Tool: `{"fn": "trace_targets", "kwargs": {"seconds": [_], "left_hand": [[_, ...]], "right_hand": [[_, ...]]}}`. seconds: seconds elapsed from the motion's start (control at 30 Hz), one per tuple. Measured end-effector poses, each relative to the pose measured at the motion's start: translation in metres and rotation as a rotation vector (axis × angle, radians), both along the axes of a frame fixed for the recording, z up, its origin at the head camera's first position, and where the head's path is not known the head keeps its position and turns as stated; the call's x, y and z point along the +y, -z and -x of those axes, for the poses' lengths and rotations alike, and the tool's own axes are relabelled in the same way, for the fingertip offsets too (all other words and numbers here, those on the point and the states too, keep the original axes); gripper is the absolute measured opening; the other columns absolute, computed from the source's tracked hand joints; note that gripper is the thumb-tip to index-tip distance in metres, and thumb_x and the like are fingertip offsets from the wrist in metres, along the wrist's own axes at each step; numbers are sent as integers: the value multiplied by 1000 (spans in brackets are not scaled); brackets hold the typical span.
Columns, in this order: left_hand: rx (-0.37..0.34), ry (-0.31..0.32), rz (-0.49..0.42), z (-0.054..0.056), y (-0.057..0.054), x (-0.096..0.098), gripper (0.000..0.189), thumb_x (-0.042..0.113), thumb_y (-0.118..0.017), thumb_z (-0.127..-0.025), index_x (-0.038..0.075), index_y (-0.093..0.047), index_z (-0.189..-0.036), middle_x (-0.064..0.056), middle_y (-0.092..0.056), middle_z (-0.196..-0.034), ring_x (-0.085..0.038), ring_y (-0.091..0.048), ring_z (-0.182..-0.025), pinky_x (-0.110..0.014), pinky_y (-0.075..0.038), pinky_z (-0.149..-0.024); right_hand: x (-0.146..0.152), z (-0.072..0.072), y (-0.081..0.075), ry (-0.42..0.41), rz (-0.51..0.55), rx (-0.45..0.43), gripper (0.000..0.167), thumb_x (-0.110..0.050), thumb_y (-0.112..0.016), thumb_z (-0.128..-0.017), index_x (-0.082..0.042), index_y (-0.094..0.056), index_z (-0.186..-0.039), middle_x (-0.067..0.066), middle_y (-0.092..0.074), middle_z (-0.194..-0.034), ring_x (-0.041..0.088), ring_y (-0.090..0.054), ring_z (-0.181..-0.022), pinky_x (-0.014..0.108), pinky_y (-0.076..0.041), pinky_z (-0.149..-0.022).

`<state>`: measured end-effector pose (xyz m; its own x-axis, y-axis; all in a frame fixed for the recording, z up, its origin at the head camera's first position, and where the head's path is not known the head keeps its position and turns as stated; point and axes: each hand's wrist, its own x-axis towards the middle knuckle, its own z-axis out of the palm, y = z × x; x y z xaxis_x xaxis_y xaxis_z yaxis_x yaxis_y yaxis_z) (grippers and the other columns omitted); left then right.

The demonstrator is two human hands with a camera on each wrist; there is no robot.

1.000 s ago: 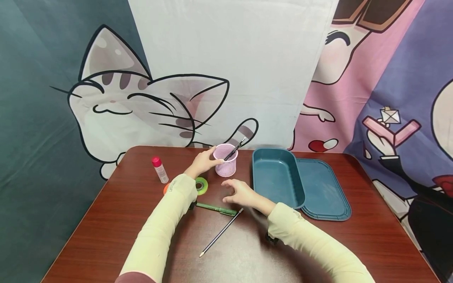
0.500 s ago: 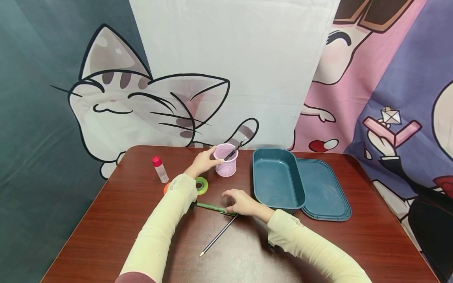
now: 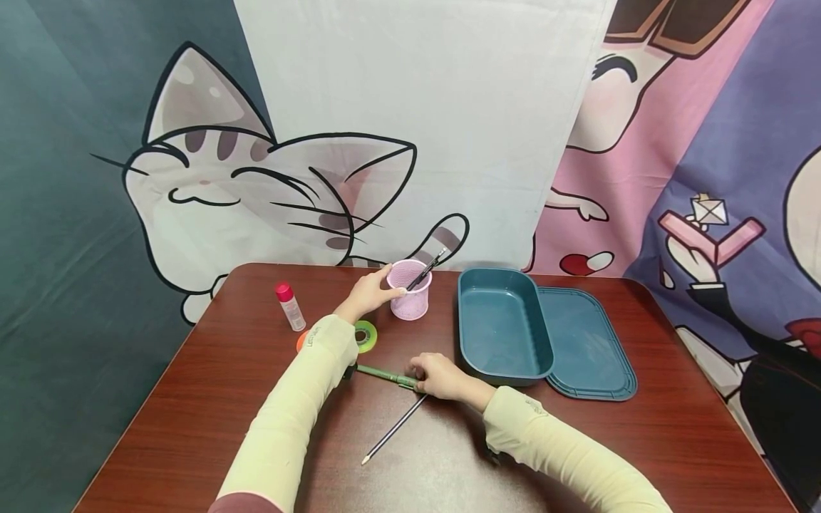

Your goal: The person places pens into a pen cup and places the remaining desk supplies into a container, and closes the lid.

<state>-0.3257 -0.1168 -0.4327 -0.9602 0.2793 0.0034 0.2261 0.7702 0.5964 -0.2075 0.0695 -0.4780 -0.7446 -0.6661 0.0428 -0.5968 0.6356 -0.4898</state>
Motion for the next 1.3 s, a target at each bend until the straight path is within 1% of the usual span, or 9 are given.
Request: {"fn": "trace_targets", "kwargs": {"seconds": [0.23,0.47,0.6,0.8,1.0,1.1,1.3], "left_hand": [[8,7,4,0,0,0,75,42,-59,-80,6,-29,-138,-14,-39,-137,-32,-40,-123,-44,-32,-101],[0,3,-4,-1,0,0,75,42,-60,-80,6,-28,-138,-14,-38,-138,-31,-39,-124,-43,-32,-101],[0,3,-7,-1,0,-1,76,42,-60,-80,6,-29,-138,-14,-38,-138,-32,-39,-124,-44,-32,-101],[-3,1,-12,0,0,0,75,42,-60,-80,7,-29,-138,-14,-39,-137,-32,-39,-124,-44,-32,-101],[-18,-1,-16,-1,-1,0,76,42,-60,-80,7,-28,-139,-14,-37,-139,-32,-37,-125,-44,-31,-101],[-23,-3,-18,-2,-2,0,76,42,-60,-80,7,-28,-139,-13,-36,-139,-31,-37,-125,-44,-31,-102],[-20,2,-13,0,-2,0,75,42,-59,-81,6,-27,-139,-14,-36,-138,-32,-37,-124,-44,-31,-102]], "right_hand": [[1,-1,3,4,-29,1,18,-10,-70,-68,-9,-63,-84,-1,-56,-69,10,-51,-65,21,-39,-59],[2,-3,5,7,-91,18,18,-14,-70,-69,-13,-63,-86,-5,-53,-70,9,-49,-65,20,-38,-58],[2,-3,5,1,-109,37,15,-15,-69,-69,-13,-62,-81,-6,-50,-69,8,-47,-64,20,-36,-56],[1,-4,4,4,-94,28,9,-12,-67,-67,-15,-61,-74,-6,-48,-67,7,-44,-62,19,-33,-54],[1,-4,4,2,-80,32,9,-11,-66,-67,-14,-62,-74,-6,-49,-67,7,-44,-62,20,-34,-55],[1,-4,1,-13,-76,59,9,-10,-66,-67,-13,-62,-75,-5,-49,-67,8,-44,-62,21,-34,-55],[4,-6,-16,-46,-79,98,9,-9,-66,-67,-12,-62,-74,-3,-52,-67,8,-42,-62,22,-34,-56]]}}
